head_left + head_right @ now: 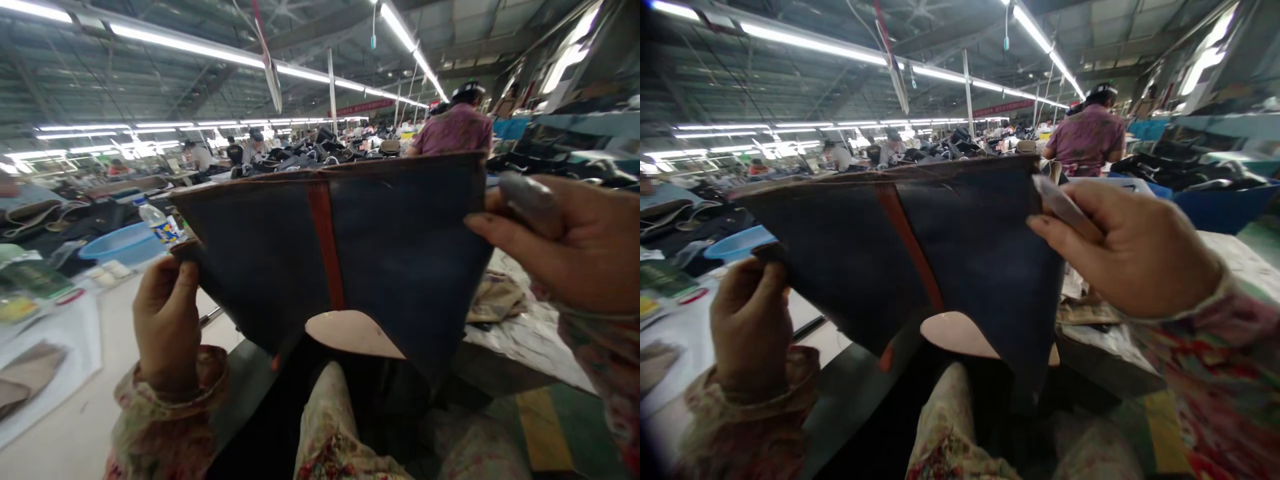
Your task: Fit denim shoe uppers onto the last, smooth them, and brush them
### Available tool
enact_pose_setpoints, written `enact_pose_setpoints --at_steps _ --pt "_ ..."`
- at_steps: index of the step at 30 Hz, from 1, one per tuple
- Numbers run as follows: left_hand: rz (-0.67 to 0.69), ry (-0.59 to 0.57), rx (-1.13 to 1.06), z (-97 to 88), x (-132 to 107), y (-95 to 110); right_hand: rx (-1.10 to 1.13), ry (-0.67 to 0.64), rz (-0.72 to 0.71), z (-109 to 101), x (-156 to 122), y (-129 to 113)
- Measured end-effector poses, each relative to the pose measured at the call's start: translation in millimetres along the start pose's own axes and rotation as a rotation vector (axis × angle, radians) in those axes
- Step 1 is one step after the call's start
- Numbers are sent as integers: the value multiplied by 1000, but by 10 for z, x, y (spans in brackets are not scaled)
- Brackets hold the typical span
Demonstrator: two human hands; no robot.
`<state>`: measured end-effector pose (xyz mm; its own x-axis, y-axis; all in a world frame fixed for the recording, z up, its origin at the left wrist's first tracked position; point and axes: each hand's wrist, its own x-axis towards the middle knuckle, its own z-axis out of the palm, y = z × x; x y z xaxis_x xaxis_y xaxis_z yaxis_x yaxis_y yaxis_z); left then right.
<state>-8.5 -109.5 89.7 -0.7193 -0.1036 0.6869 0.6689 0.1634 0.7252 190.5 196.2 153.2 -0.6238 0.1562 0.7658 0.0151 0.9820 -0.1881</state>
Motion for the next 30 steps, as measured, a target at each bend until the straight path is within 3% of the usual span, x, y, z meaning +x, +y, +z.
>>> enact_pose_setpoints --at_steps 3,9,14,19,21,25,30 --pt "-68 -71 -103 -46 -59 -323 -73 -36 -138 89 318 -143" --pt "-356 -148 -190 57 -370 -1006 -50 -135 -335 610 451 -189" --pt "-329 -8 -188 102 -300 -1116 -93 -120 -332 695 643 -242" --pt "-348 -41 -223 108 -320 -1161 -111 -141 -334 713 661 -197" --pt "-474 -120 -253 164 -491 -1250 -124 -201 -324 777 554 -101" --pt "-810 -426 -320 400 -1002 -1416 -171 -468 -255 929 226 199" --pt "-1060 -664 -402 751 -1448 -1397 -249 -715 -56 1020 -255 701"
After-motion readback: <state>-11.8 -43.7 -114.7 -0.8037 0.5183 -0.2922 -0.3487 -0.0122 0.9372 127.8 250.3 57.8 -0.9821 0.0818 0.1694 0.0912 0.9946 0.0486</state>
